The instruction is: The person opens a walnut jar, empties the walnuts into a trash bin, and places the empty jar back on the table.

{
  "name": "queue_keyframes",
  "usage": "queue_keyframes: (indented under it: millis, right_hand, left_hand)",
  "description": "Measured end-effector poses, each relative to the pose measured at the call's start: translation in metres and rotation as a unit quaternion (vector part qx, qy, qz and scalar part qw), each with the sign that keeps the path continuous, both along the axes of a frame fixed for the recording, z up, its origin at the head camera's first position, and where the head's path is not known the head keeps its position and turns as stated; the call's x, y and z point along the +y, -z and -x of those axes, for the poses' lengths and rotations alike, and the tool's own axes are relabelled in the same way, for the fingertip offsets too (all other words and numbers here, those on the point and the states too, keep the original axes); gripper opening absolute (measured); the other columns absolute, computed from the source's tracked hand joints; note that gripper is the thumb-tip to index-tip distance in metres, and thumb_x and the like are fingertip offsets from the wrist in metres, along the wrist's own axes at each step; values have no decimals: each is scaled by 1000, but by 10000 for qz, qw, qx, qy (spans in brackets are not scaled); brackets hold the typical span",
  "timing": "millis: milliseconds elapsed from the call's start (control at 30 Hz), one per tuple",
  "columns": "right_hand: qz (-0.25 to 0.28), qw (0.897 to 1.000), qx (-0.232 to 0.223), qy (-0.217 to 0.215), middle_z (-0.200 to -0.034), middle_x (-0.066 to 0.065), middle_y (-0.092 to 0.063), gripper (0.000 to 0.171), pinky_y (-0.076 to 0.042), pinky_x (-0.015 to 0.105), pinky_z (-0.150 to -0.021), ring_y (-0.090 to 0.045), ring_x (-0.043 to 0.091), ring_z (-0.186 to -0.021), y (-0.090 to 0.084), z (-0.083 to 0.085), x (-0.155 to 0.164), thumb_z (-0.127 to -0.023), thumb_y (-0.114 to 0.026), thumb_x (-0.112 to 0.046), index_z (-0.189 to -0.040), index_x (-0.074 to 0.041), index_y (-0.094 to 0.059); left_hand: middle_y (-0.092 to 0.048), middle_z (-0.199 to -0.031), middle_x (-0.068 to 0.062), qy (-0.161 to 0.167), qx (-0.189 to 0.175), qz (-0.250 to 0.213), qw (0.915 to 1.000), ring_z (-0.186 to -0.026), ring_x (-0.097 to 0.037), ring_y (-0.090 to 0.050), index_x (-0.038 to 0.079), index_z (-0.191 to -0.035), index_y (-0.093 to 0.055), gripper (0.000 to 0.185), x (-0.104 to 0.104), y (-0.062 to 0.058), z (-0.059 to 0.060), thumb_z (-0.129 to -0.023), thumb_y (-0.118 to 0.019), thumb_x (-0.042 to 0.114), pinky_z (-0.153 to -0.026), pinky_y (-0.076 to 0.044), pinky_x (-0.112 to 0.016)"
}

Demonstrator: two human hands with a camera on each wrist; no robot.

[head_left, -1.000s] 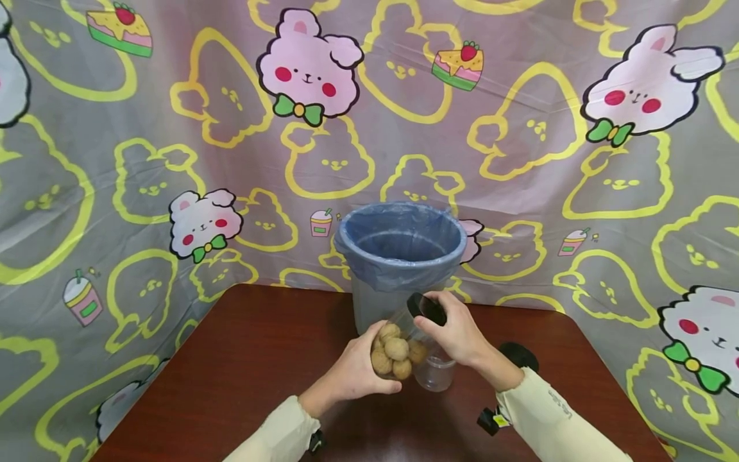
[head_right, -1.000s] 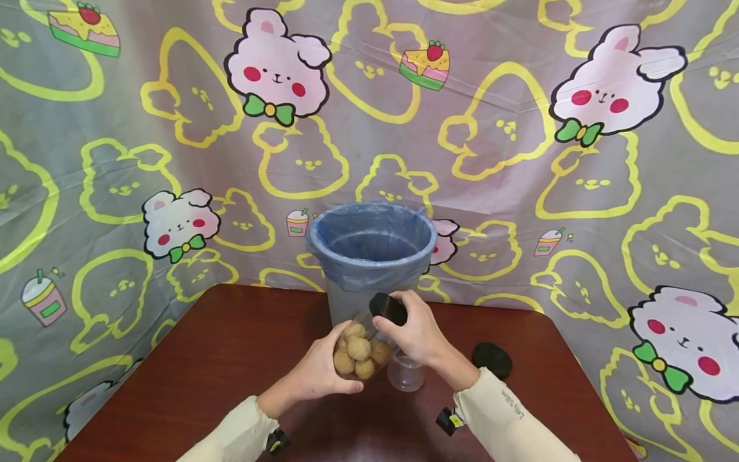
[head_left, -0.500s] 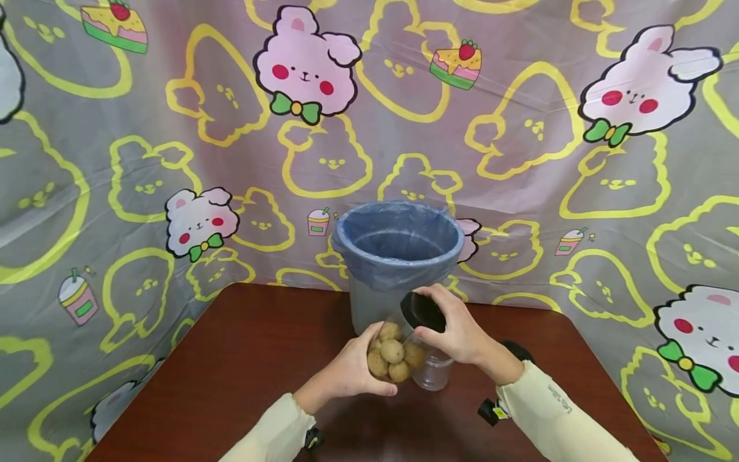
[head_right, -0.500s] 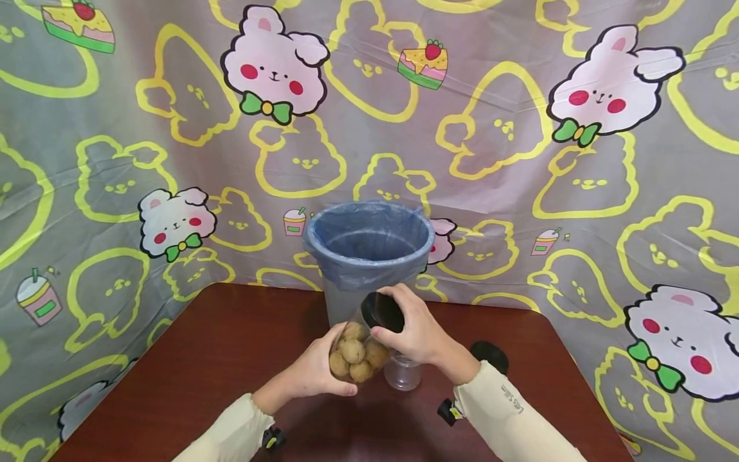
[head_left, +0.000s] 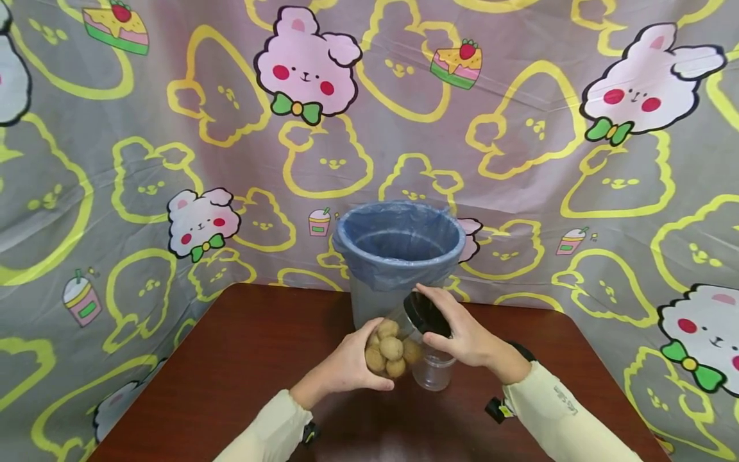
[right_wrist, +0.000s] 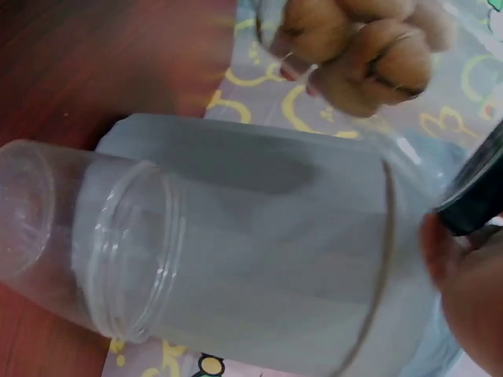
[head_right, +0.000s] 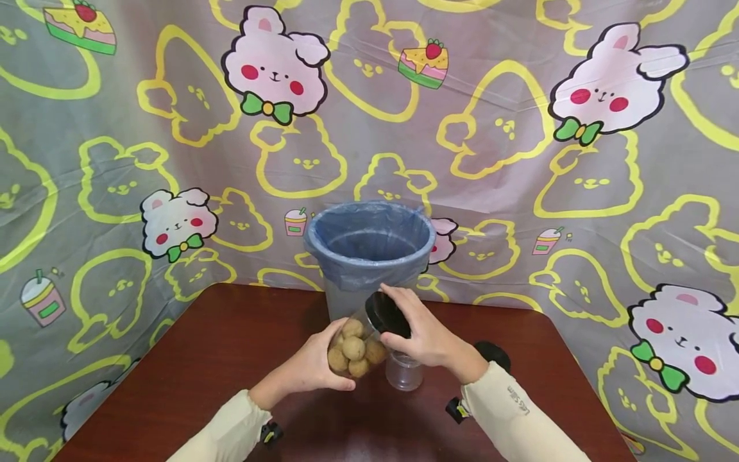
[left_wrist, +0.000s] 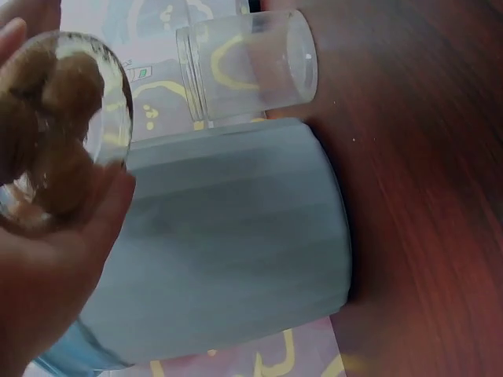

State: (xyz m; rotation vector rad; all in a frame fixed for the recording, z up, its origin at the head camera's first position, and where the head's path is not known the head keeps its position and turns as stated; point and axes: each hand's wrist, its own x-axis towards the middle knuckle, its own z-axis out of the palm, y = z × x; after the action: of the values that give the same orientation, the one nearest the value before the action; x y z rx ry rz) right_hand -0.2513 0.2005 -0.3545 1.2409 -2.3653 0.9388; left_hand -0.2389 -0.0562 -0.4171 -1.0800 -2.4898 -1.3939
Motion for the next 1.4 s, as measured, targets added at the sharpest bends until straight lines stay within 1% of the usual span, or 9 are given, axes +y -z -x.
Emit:
queue_keyframes:
  millis: [100, 200, 333, 467, 567, 733, 933, 1133, 1400]
  right_hand:
    - [-24, 9988, -369, 322, -146, 9, -32, 73, -32, 54, -98, -33, 28, -130, -3, -5, 0, -90, -58, -39, -148, -7, -26]
    - [35, 9937, -847, 739, -147, 13, -31, 74, -27, 57, -101, -30, 31, -133, -4, -10, -4, -91, -56, -42, -148, -6, -26]
    - [102, 9843, -1297, 1194, -142, 15, -37, 74, -32, 53, -99, -38, 31, -127, -5, -14, -10, -91, -57, -45, -146, -5, -30]
    - [183, 9803, -1388, 1394, -136, 14, -43, 72, -39, 48, -94, -46, 28, -118, -4, -14, -13, -90, -59, -43, -145, -5, -32]
    - [210, 9796, -1411, 1417, -136, 14, -44, 71, -39, 48, -94, -46, 28, -118, -2, -12, -13, -90, -59, -43, -144, -5, -33]
    - [172, 9822, -1353, 1291, -137, 13, -43, 70, -37, 50, -96, -45, 28, -121, 2, -10, -10, -89, -60, -42, -143, -5, -34]
    - [307, 9811, -1402, 1296, -128, 9, -49, 68, -44, 44, -88, -50, 22, -109, 6, -10, -11, -87, -65, -40, -140, -7, -38]
    - [473, 9763, -1552, 1429, -125, 9, -51, 67, -46, 41, -83, -52, 22, -103, 5, -9, -12, -86, -65, -41, -138, -6, -41]
    - [511, 9764, -1537, 1425, -128, 9, -51, 66, -45, 43, -86, -51, 23, -108, 8, -6, -11, -86, -66, -39, -138, -6, -42]
  left_hand:
    - [-54, -120, 4, -292, 190, 14, 9994, -102, -11, -55, 17, -138, -37, 100, 2, 0, 1, -55, -91, 28, -88, -45, -33]
    - [-52, -123, 2, -620, 437, 229, 9969, -105, -13, -54, 15, -139, -36, 102, 4, 1, 1, -54, -91, 29, -90, -45, -36]
    - [-49, -128, -5, -949, 658, 473, 9922, -111, -17, -52, 9, -141, -33, 107, 7, 3, 1, -54, -91, 33, -92, -44, -39]
    - [-50, -129, -11, -1155, 696, 384, 9901, -111, -20, -53, 3, -141, -33, 109, 9, 5, 1, -55, -90, 36, -93, -45, -39]
    - [-53, -124, -8, -1179, 644, 367, 9903, -106, -18, -55, 3, -139, -36, 105, 8, 4, 1, -55, -90, 37, -89, -46, -37]
    - [-54, -119, -3, -1041, 474, 489, 9922, -102, -15, -55, 7, -136, -39, 100, 5, 1, 1, -55, -90, 37, -87, -46, -35]
    - [-53, -120, -2, -911, 310, 605, 9935, -102, -14, -54, 8, -137, -37, 101, 5, 0, 0, -56, -90, 39, -88, -46, -35]
    - [-52, -123, -4, -1083, 199, 654, 9918, -104, -17, -55, 7, -139, -35, 108, 8, -1, -4, -55, -88, 48, -88, -46, -37]
    - [-51, -126, -5, -1146, 185, 798, 9900, -106, -18, -55, 8, -142, -32, 110, 10, -3, -2, -56, -88, 49, -88, -46, -39]
